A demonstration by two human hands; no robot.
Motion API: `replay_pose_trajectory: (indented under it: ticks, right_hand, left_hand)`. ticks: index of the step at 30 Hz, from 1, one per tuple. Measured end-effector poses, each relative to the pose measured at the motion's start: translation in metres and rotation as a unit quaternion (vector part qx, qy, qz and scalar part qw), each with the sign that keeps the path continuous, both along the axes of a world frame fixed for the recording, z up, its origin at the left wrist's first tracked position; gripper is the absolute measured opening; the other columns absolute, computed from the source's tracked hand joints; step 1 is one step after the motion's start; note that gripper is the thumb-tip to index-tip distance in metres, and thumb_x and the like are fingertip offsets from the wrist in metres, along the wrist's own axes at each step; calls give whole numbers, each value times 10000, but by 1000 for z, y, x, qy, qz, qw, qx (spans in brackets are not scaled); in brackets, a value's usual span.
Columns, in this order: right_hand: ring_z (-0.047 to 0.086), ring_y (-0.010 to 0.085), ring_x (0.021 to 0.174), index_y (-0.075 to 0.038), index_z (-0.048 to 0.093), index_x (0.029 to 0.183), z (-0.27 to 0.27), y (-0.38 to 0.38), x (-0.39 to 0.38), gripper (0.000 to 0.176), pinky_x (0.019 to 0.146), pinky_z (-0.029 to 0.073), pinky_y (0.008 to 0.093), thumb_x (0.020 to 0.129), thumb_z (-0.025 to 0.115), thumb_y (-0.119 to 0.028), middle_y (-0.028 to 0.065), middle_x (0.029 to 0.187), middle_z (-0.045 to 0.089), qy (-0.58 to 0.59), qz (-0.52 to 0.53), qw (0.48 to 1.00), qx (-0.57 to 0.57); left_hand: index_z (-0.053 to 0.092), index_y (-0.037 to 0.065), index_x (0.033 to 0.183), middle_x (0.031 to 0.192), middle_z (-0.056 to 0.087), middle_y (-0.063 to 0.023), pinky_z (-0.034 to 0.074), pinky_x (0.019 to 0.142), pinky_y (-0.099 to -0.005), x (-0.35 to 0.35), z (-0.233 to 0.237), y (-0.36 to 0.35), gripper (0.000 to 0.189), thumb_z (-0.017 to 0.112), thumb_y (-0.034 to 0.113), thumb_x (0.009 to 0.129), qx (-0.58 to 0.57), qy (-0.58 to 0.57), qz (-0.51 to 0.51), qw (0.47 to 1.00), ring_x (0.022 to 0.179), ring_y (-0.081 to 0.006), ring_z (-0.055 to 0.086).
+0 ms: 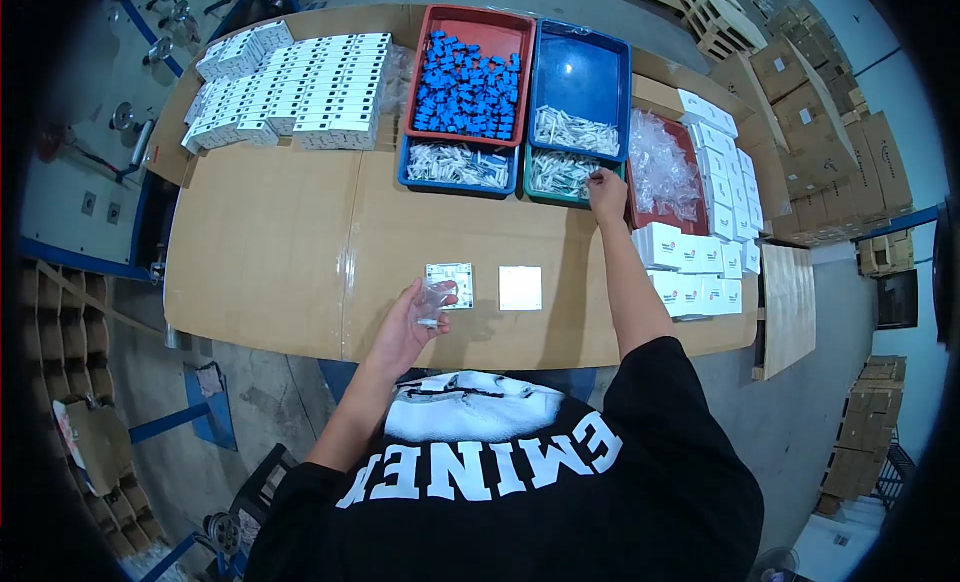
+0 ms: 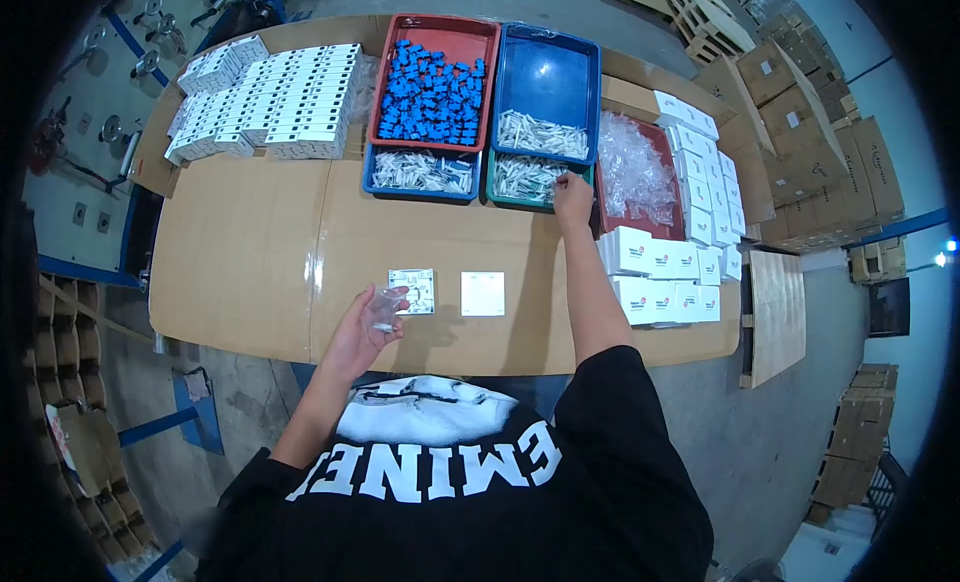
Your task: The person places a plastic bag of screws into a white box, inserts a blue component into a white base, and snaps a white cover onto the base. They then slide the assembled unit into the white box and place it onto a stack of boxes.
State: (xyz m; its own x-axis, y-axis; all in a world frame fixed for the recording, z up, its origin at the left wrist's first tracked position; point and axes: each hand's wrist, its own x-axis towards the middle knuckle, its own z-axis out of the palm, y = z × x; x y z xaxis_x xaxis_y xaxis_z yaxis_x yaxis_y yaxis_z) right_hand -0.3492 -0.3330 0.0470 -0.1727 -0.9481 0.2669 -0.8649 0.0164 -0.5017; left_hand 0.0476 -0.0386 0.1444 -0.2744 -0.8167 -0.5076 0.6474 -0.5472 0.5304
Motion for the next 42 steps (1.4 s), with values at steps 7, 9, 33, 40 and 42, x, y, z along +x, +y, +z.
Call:
replay_pose_trajectory:
  ticks: [7, 9, 33, 40, 42]
  right_hand:
    - [751, 254, 798, -16, 772, 1023, 13, 4, -7, 175, 753, 566, 359, 859, 760, -77, 155, 864, 774, -111, -30, 993, -18]
    - [749, 232, 804, -4, 767, 1033, 19, 6, -8, 170, 749, 562, 345, 877, 748, -68, 146, 876, 777, -128, -24, 991, -28]
    - [569, 137, 660, -22, 762, 1012, 168, 185, 209, 133, 637, 482, 314, 895, 745, -81, 67, 787, 707, -221, 434, 811, 322]
    - [671, 224, 928, -25, 774, 1020, 149, 183, 210, 167, 832, 529, 343, 870, 728, -82, 109, 1116, 692, -203, 519, 788, 262]
    - [677, 249, 997, -28, 778, 1025, 150, 182, 208, 176, 882, 530, 349, 872, 715, -86, 119, 1179, 675, -209, 524, 771, 295]
  left_hand:
    - [618, 4, 1366, 1126, 686, -96, 563, 817, -327, 1, 9, -2, 596, 467, 507, 1085, 2, 40, 1, 999, 844, -157, 642]
    - [604, -13, 1375, 1128, 687, -99, 569, 808, -328, 0, 10, -3, 605, 454, 499, 1089, 6, 45, 5, 999, 820, -158, 646]
    - [579, 63, 1363, 1246, 705, -139, 573, 875, -370, -5, 11, 0, 488, 452, 457, 1104, -26, 6, -35, 999, 1031, -214, 714]
    - [635, 51, 1249, 1088, 736, -104, 593, 810, -349, -4, 3, 5, 431, 515, 435, 1092, -3, 34, -2, 999, 951, -220, 738]
    - [640, 51, 1233, 1067, 738, -98, 595, 808, -351, -4, 2, 5, 423, 523, 431, 1091, -4, 25, -2, 1000, 944, -221, 739]
